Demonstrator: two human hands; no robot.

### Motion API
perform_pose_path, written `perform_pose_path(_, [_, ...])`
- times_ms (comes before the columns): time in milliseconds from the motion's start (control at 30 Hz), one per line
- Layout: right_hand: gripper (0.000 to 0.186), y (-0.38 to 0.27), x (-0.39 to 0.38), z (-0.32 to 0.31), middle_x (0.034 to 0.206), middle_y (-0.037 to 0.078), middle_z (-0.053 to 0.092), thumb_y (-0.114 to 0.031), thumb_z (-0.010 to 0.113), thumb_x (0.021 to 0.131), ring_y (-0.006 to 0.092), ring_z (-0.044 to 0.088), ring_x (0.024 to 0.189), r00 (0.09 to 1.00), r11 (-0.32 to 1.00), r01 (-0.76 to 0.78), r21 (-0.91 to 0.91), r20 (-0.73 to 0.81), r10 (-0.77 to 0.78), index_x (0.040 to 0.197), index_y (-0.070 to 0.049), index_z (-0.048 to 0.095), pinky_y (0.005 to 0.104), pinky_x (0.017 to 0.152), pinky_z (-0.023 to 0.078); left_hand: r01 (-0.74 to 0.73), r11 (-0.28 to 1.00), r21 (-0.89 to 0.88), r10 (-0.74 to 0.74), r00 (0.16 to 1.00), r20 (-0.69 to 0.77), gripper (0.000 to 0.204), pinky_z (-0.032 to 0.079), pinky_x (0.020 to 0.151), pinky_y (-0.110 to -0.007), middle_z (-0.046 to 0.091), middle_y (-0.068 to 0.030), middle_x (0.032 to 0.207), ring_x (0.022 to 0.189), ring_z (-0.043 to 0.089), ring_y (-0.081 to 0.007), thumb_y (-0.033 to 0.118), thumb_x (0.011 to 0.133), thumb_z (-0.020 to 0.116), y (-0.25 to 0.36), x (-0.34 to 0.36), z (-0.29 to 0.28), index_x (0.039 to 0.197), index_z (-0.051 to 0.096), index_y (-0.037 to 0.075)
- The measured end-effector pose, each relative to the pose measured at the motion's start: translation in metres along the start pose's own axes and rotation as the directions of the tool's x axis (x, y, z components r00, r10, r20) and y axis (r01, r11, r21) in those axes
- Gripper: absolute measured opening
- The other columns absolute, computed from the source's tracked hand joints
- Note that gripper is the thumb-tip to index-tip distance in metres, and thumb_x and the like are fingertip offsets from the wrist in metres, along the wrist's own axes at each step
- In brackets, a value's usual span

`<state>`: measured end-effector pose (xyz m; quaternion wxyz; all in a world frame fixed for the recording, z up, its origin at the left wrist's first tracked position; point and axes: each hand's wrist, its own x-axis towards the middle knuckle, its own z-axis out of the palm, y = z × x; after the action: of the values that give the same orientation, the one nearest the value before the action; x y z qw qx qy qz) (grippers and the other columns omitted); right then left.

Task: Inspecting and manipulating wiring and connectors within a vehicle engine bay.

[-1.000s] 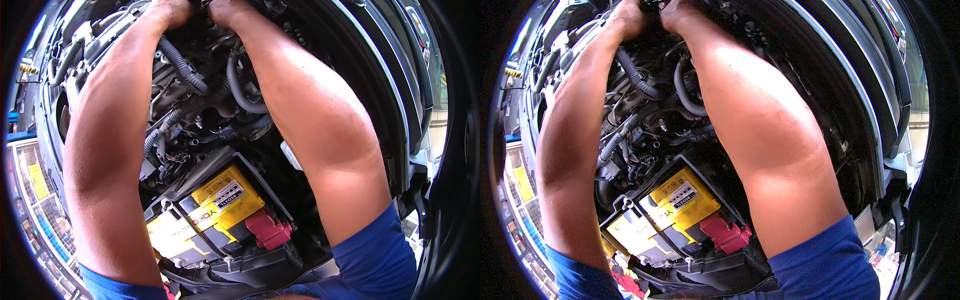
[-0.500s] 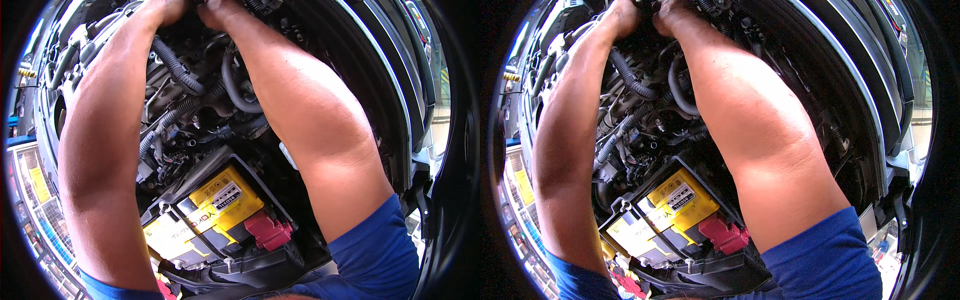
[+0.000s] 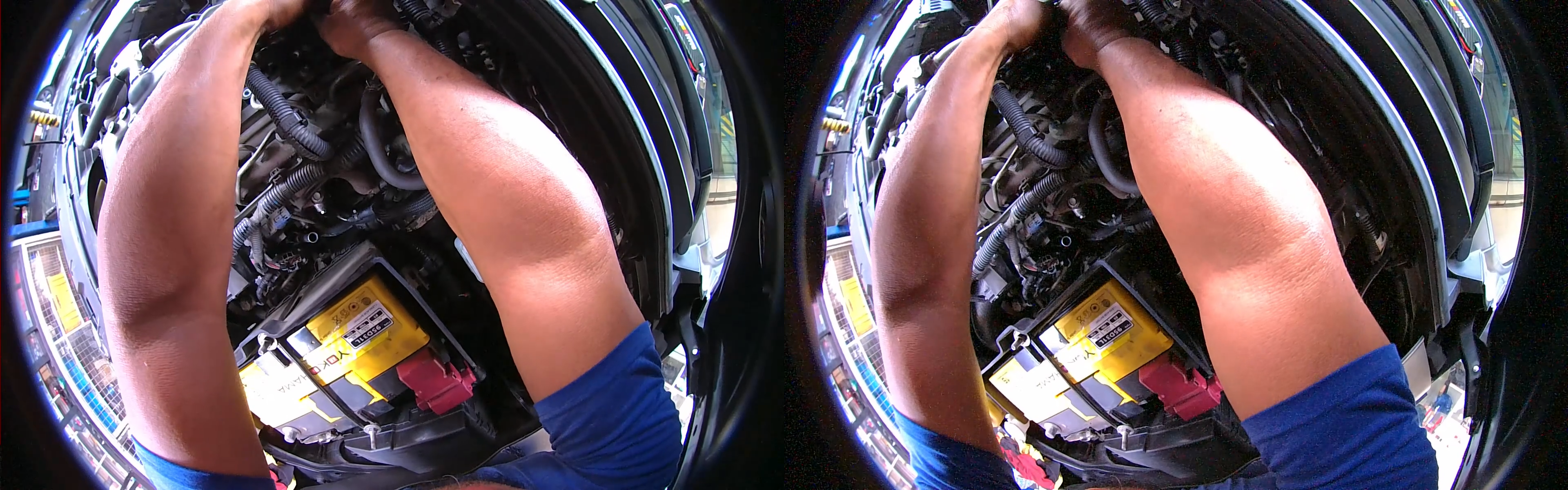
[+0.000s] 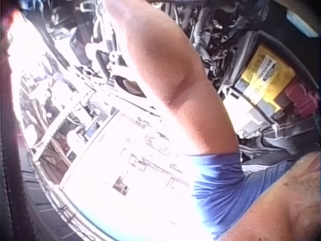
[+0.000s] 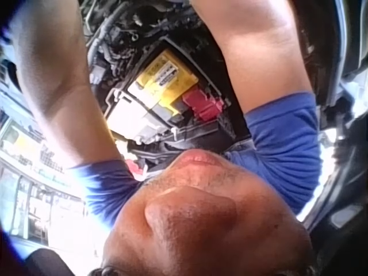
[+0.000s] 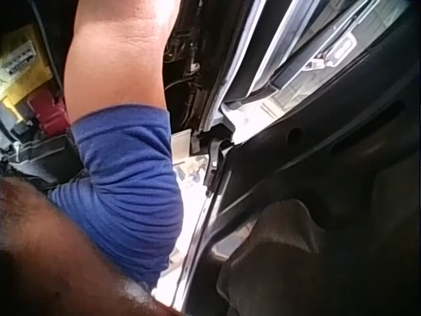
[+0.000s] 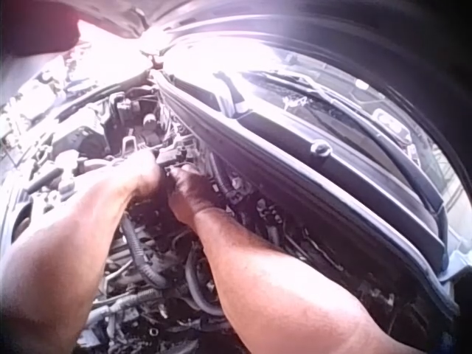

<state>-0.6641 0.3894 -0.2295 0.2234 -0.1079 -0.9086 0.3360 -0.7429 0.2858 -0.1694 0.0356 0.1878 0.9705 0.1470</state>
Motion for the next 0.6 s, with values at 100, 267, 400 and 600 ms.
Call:
perform_pose_path(100, [0.02, 0.0, -0.001, -0.001, 0.109, 0.018, 0.064, -0.023, 0.055, 0.09, 0.0381, 0.062, 0.104, 0.987, 0.984, 0.148, -0.097, -0.049, -0.154, 0.1, -0.01, 0.066, 0.046, 0.088, 0.05, -0.022, 1.0, 0.006, 0.022, 1.0, -0.019, 0.037, 0.053, 0.087, -0.042, 0.066, -0.0251, 0.114, 0.107, 0.065, -0.0347, 0.011, 0.08, 0.063, 0.0, 0.001, 0.0, 0.115, 0.065, -0.003])
perform_pose_path(267, [0.02, -0.002, -0.002, -0.007, 0.108, 0.018, 0.063, -0.023, 0.052, 0.091, 0.0384, 0.062, 0.102, 0.991, 0.982, 0.127, -0.139, 0.061, -0.12, 0.095, -0.009, 0.067, 0.0466, 0.087, 0.05, -0.006, 0.989, 0.148, -0.002, 0.998, 0.055, 0.034, 0.054, 0.085, -0.042, 0.068, -0.0249, 0.111, 0.103, 0.067, -0.0338, 0.01, 0.079, 0.063, 0.001, 0.003, -0.004, 0.109, 0.068, -0.004])
perform_pose_path(400, [0.02, 0.003, -0.001, -0.009, 0.107, 0.017, 0.063, -0.022, 0.052, 0.091, 0.0378, 0.062, 0.101, 0.977, 0.968, 0.21, -0.137, 0.059, -0.204, 0.094, -0.009, 0.066, 0.0465, 0.086, 0.051, -0.05, 0.983, 0.179, 0.04, 0.997, 0.059, 0.032, 0.054, 0.084, -0.042, 0.068, -0.0249, 0.109, 0.101, 0.068, -0.0339, 0.012, 0.078, 0.063, 0.0, 0.003, -0.004, 0.105, 0.07, -0.004])
perform_pose_path(600, [0.015, 0.008, 0.006, -0.009, 0.104, 0.015, 0.065, -0.016, 0.053, 0.087, 0.0352, 0.062, 0.102, 0.887, 0.869, 0.46, -0.183, 0.061, -0.457, 0.093, -0.01, 0.065, 0.0452, 0.087, 0.051, -0.055, 0.991, 0.121, 0.054, 0.998, 0.012, 0.04, 0.052, 0.089, -0.042, 0.066, -0.0256, 0.113, 0.106, 0.065, -0.0355, 0.015, 0.078, 0.064, -0.002, -0.01, -0.006, 0.113, 0.066, -0.002])
